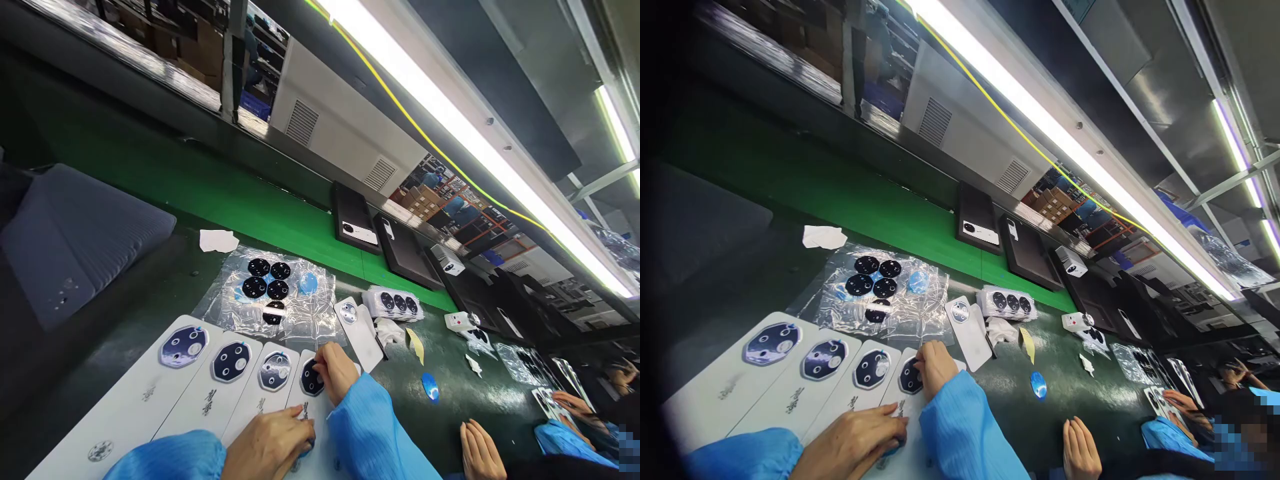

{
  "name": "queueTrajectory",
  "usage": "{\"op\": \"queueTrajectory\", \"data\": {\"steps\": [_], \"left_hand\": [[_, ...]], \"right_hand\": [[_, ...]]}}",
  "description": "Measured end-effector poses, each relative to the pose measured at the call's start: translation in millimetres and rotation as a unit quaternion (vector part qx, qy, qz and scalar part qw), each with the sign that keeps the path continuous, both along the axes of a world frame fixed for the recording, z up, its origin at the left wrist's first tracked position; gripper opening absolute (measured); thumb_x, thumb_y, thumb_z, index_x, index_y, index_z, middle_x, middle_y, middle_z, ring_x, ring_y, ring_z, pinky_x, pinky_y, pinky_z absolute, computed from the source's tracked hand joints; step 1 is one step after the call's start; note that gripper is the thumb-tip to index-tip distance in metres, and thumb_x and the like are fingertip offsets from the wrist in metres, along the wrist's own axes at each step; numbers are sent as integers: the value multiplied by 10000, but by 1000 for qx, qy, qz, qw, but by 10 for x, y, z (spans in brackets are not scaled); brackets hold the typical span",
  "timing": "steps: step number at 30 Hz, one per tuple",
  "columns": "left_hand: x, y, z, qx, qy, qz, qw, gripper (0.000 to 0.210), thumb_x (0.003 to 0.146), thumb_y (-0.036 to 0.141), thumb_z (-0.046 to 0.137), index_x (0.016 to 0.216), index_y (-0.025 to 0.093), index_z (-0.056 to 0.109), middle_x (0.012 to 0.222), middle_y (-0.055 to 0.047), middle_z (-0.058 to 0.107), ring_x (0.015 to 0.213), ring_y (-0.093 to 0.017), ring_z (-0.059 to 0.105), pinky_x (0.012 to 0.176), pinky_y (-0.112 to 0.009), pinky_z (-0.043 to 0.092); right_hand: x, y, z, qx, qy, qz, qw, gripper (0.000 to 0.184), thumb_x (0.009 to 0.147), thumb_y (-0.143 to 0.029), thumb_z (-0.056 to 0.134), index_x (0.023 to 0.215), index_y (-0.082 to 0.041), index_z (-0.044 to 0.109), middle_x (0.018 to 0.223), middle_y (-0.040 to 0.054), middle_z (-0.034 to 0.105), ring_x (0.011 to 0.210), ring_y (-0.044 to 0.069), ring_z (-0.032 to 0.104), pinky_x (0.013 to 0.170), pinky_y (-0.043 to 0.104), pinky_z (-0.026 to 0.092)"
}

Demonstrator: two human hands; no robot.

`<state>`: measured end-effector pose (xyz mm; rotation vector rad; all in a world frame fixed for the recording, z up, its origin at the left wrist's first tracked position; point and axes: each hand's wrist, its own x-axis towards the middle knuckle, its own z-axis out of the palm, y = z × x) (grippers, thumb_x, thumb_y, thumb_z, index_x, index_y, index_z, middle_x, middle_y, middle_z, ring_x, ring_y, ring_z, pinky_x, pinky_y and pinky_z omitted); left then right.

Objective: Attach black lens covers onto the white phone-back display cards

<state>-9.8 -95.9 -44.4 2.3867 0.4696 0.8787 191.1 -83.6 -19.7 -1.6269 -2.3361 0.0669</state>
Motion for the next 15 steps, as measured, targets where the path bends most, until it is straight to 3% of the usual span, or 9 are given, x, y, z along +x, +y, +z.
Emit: {"op": "queueTrajectory", "data": {"steps": [6, 11, 13, 15], "left_hand": [[42, 11, 41, -52, 30, -22, 998, 218, 917, 135, 414, 917, 229, 612, 840, 17, 751, 921, -178, 713, 841, -189, 524], [65, 1, 48, -79, 40, -18, 996, 256, 892, 114, 388, 862, 218, 619, 814, -8, 722, 749, -152, 711, 690, -168, 531], [55, -4, 42, -72, 38, -14, 997, 261, 898, 130, 373, 838, 214, 613, 793, -13, 707, 710, -153, 702, 629, -167, 528], [32, -2, 48, -69, 26, -20, 997, 263, 916, 147, 363, 840, 215, 606, 796, -18, 710, 780, -173, 709, 688, -190, 539]], "right_hand": [[-128, -114, 23, 5, -3, 0, 1000, 273, 797, 26, 400, 828, -243, 432, 756, 18, 525, 686, 195, 489, 559, 288, 397], [-250, -379, 95, -5, 36, 8, 999, 226, 800, -14, 401, 801, -239, 414, 709, -11, 518, 618, 147, 496, 530, 243, 410], [-232, -487, 195, -50, 87, -12, 995, 165, 829, -69, 432, 824, -235, 427, 710, -19, 524, 601, 125, 501, 521, 220, 412], [-202, -568, 359, -132, 175, -35, 975, 74, 872, -161, 478, 854, -229, 456, 728, -17, 542, 622, 116, 513, 557, 216, 423]]}}
